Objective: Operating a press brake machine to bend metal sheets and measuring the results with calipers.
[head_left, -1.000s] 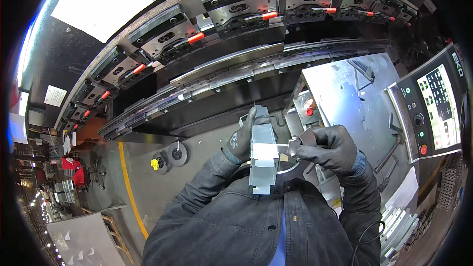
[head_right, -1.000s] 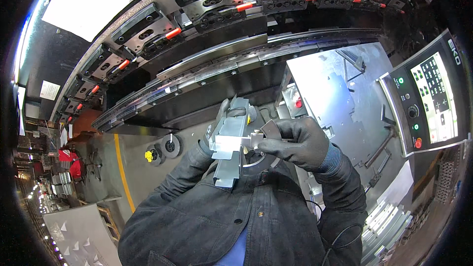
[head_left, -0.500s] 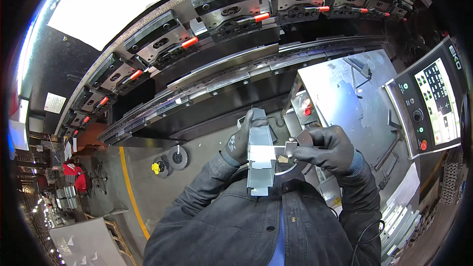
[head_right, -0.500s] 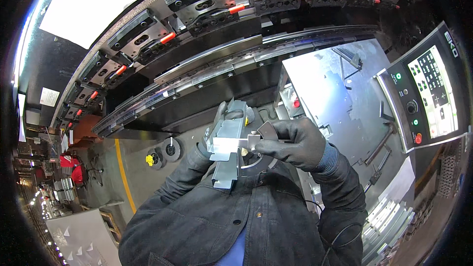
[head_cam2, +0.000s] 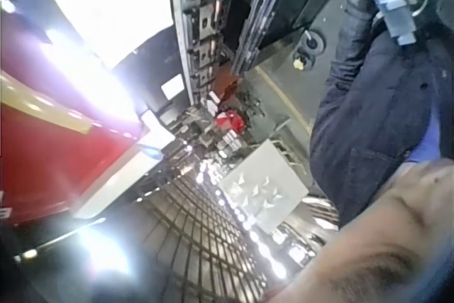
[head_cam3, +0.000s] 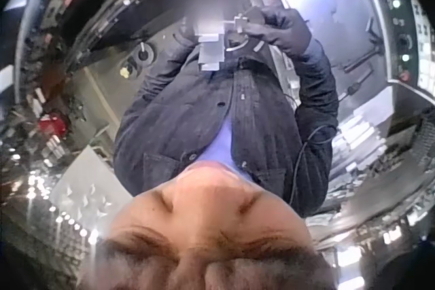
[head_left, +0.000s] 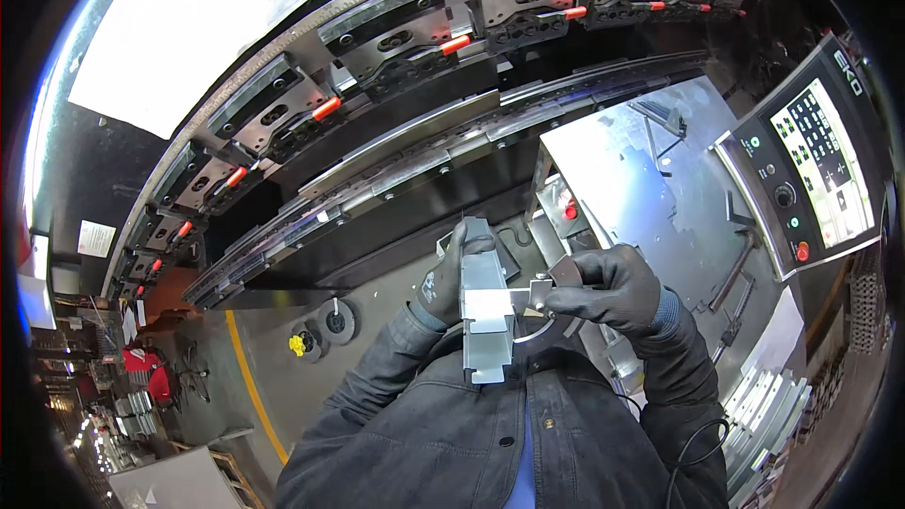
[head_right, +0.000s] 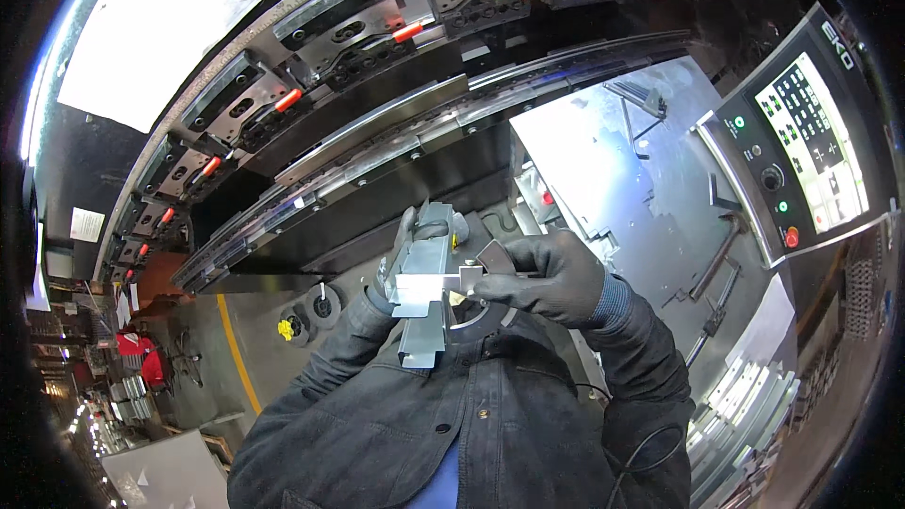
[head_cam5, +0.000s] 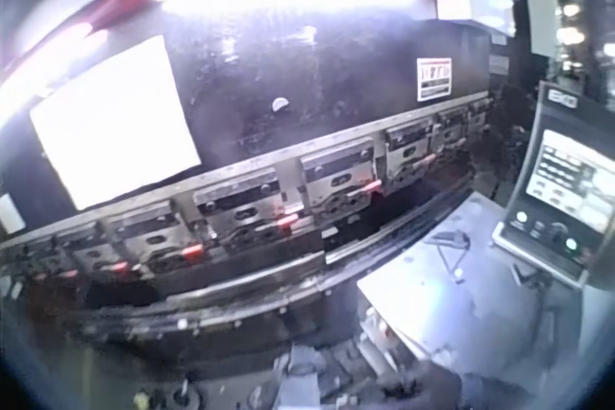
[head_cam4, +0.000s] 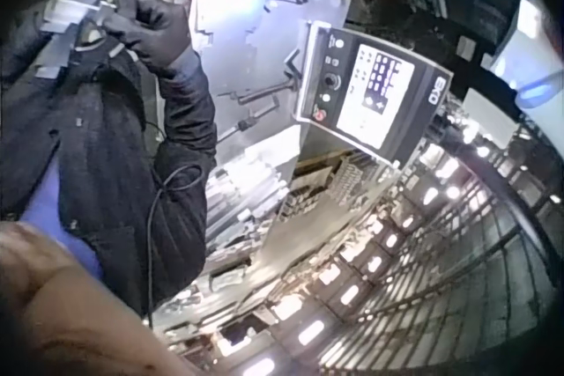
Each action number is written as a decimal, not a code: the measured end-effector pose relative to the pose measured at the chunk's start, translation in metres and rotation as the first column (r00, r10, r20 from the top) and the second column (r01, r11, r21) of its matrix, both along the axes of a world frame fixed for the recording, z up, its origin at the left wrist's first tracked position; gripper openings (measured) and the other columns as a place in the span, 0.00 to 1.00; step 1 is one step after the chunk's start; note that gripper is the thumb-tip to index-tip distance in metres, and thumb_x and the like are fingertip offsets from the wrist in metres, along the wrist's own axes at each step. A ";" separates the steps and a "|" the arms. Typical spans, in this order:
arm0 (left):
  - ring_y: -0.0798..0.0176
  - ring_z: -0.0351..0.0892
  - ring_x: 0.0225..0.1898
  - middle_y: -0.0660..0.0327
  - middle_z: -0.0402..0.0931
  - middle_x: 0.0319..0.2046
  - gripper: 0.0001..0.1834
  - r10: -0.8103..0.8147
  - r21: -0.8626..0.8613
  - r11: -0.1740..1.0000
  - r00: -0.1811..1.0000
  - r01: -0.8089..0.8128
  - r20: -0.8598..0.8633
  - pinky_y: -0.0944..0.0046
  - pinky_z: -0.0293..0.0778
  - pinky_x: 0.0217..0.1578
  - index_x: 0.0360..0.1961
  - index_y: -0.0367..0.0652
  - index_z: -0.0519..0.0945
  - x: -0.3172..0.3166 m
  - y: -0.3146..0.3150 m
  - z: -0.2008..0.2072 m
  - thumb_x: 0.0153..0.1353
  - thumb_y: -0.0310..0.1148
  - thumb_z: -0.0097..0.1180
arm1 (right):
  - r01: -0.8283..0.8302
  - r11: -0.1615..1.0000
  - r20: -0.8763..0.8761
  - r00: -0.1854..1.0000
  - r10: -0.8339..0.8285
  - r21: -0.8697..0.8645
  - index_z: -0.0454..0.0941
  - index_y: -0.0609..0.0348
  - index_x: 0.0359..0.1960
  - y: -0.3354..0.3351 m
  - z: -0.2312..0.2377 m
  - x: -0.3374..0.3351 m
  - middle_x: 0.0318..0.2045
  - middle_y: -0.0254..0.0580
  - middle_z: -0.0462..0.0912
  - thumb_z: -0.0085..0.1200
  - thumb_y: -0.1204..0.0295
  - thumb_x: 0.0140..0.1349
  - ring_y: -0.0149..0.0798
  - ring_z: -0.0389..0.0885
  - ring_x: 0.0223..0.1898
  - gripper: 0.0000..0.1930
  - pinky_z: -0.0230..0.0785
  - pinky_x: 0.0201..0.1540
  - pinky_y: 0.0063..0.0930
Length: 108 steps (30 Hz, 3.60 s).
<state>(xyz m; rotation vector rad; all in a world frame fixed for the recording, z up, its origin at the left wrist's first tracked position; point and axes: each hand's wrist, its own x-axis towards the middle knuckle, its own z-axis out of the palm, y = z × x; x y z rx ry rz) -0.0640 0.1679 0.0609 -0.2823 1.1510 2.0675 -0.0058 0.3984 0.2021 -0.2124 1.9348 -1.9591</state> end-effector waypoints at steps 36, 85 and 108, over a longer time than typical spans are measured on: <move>0.58 0.66 0.43 0.56 0.66 0.43 0.30 0.033 0.257 0.959 0.858 0.117 -0.513 0.59 0.59 0.47 0.54 0.36 0.57 0.013 0.016 0.009 0.54 0.41 0.47 | 0.133 0.984 0.083 0.989 -0.124 -0.121 0.72 0.60 0.16 0.028 -0.032 0.025 0.12 0.26 0.67 0.59 0.75 0.45 0.21 0.57 0.14 0.08 0.51 0.18 0.14; 0.53 0.71 0.32 0.51 0.69 0.39 0.37 -0.579 -0.660 0.735 0.365 -0.155 -0.730 0.62 0.69 0.32 0.51 0.39 0.59 0.014 0.056 0.052 0.34 0.29 0.54 | 0.902 -0.337 -0.915 0.133 -0.382 0.271 0.51 0.43 0.58 0.403 -0.015 -0.047 0.43 0.46 0.71 0.46 0.61 0.48 0.47 0.73 0.40 0.32 0.66 0.39 0.40; 0.49 0.71 0.38 0.49 0.68 0.42 0.45 -0.589 -0.644 0.709 0.262 -0.286 -0.765 0.58 0.69 0.36 0.55 0.36 0.54 0.015 0.044 0.013 0.31 0.32 0.60 | 0.858 -0.255 -0.791 0.246 -0.560 0.447 0.57 0.52 0.56 0.377 -0.030 -0.033 0.13 0.36 0.70 0.47 0.61 0.50 0.38 0.67 0.16 0.30 0.59 0.20 0.30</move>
